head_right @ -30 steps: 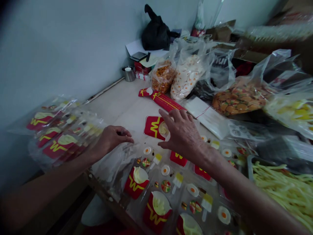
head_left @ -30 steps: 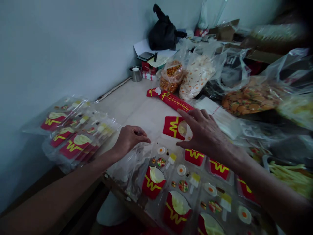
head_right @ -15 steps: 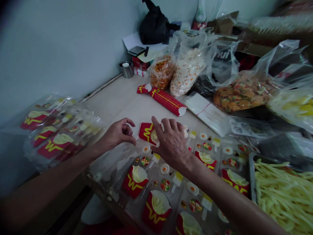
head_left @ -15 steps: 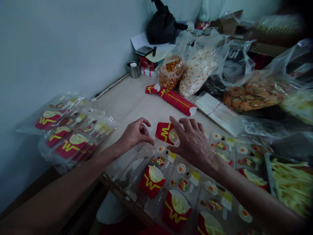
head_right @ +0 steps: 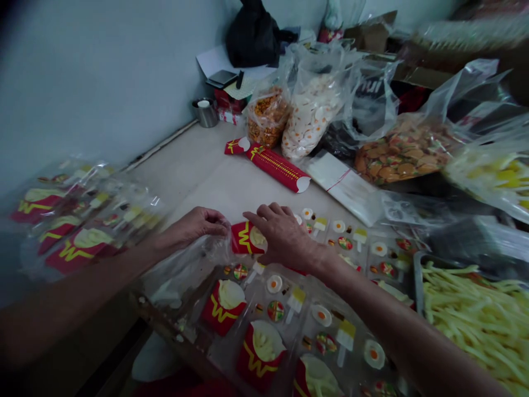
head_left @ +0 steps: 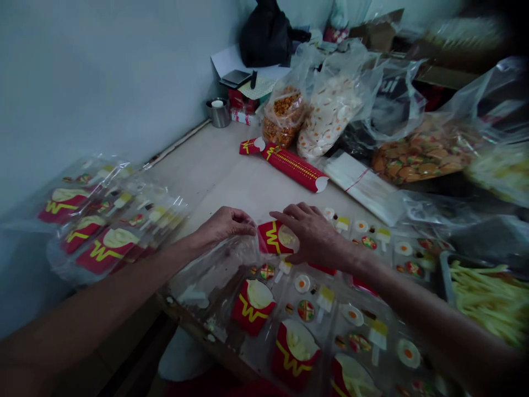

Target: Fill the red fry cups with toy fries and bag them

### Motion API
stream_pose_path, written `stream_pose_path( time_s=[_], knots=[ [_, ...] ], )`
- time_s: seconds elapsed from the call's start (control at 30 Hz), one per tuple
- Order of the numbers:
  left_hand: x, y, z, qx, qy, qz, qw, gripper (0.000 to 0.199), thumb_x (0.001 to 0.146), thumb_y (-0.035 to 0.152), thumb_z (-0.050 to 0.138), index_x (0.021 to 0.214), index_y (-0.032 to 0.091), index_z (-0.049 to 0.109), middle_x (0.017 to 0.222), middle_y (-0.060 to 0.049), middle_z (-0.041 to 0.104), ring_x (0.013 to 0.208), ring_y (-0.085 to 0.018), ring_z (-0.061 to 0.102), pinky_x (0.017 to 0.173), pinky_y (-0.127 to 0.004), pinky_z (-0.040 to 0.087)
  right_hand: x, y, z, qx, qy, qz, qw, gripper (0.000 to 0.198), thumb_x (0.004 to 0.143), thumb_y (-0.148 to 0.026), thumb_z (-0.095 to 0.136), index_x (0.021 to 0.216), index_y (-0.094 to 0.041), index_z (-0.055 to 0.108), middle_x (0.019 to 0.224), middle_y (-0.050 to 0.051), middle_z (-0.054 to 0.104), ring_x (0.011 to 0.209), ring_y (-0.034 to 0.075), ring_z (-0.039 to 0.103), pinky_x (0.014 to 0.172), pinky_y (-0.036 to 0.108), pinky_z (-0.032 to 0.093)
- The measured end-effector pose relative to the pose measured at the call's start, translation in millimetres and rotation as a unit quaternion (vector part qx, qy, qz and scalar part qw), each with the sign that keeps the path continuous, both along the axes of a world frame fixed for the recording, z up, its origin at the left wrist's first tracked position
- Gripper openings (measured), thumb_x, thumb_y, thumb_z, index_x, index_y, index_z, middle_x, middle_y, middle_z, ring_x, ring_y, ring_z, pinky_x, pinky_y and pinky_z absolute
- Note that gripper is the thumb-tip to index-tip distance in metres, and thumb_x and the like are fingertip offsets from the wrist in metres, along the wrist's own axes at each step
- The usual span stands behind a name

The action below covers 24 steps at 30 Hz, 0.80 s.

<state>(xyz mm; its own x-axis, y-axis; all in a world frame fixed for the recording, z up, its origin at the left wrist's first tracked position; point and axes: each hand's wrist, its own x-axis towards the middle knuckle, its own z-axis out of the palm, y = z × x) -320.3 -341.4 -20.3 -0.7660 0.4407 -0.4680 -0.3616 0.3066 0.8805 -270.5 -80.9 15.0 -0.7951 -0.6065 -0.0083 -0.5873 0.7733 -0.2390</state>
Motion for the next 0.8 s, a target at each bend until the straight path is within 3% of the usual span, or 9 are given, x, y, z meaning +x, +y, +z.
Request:
stream_pose_path(
  time_s=[0.07,0.23,0.33,0.47,0.57,0.7,0.8],
  knots=[
    [1.8,0.9,2.3,0.022,-0.027,-0.012,0.999,0.034,0.065,0.035,0.087,0.091,0.016,0.077,0.082,-0.003,0.072,0.074,-0.015,0.065,0.073,-0.028,0.05,-0.9,-1.7,-0.6,0.018,0.02,0.0,1.0,0.095,0.065,-0.042,0.084,0.148,-0.019,0.044,0.124,0.014,0.059,0.111,0.033,0.05,0.092,0.046,0.04],
    [0.1,4.8,17.8,0.051,-0.074,-0.006,0.996,0.053,0.072,0.031,0.084,0.122,0.02,0.071,0.097,-0.008,0.077,0.081,-0.016,0.069,0.079,-0.03,0.052,7.4,-2.8,-1.2,0.027,0.052,-0.001,0.998,0.095,0.069,-0.04,0.083,0.151,-0.021,0.04,0.127,0.013,0.057,0.114,0.033,0.047,0.095,0.045,0.038],
    [-5.7,11.2,29.8,0.069,-0.075,-0.086,0.991,0.054,0.073,0.03,0.083,0.125,0.024,0.07,0.11,-0.009,0.076,0.088,-0.017,0.07,0.08,-0.03,0.052,16.5,0.8,-0.7,0.052,0.092,0.001,0.994,0.096,0.071,-0.035,0.082,0.154,-0.023,0.035,0.132,0.014,0.054,0.117,0.034,0.045,0.098,0.047,0.035],
    [-11.8,27.9,39.4,0.075,-0.067,-0.2,0.975,0.059,0.065,0.02,0.083,0.122,0.025,0.071,0.106,-0.008,0.076,0.094,-0.02,0.071,0.082,-0.031,0.053,27.3,5.7,8.2,0.081,0.092,0.014,0.992,0.101,0.068,-0.032,0.083,0.156,-0.024,0.032,0.128,0.014,0.057,0.114,0.034,0.047,0.095,0.046,0.035],
    [-13.9,47.0,38.6,0.043,-0.086,-0.238,0.966,0.079,0.056,0.013,0.084,0.132,0.025,0.064,0.103,-0.009,0.077,0.092,-0.023,0.072,0.077,-0.033,0.054,33.2,6.9,16.8,0.073,0.049,0.025,0.996,0.105,0.063,-0.037,0.085,0.154,-0.025,0.034,0.125,0.013,0.058,0.109,0.034,0.049,0.09,0.045,0.038],
    [-14.7,79.2,41.3,0.042,-0.067,-0.298,0.951,0.11,0.047,0.005,0.083,0.149,0.029,0.046,0.118,-0.01,0.074,0.095,-0.024,0.072,0.074,-0.032,0.056,45.6,3.1,19.6,0.039,-0.013,0.005,0.999,0.104,0.061,-0.045,0.085,0.152,-0.024,0.038,0.128,0.013,0.059,0.111,0.035,0.051,0.088,0.045,0.04],
    [-9.9,94.1,55.5,0.041,0.019,-0.332,0.942,0.112,0.046,0.002,0.083,0.148,0.029,0.046,0.121,-0.008,0.073,0.098,-0.024,0.071,0.076,-0.032,0.056,61.9,-4.2,19.1,0.021,-0.022,-0.059,0.998,0.103,0.06,-0.053,0.085,0.147,-0.019,0.043,0.139,0.017,0.054,0.115,0.037,0.051,0.088,0.047,0.043]
  ],
)
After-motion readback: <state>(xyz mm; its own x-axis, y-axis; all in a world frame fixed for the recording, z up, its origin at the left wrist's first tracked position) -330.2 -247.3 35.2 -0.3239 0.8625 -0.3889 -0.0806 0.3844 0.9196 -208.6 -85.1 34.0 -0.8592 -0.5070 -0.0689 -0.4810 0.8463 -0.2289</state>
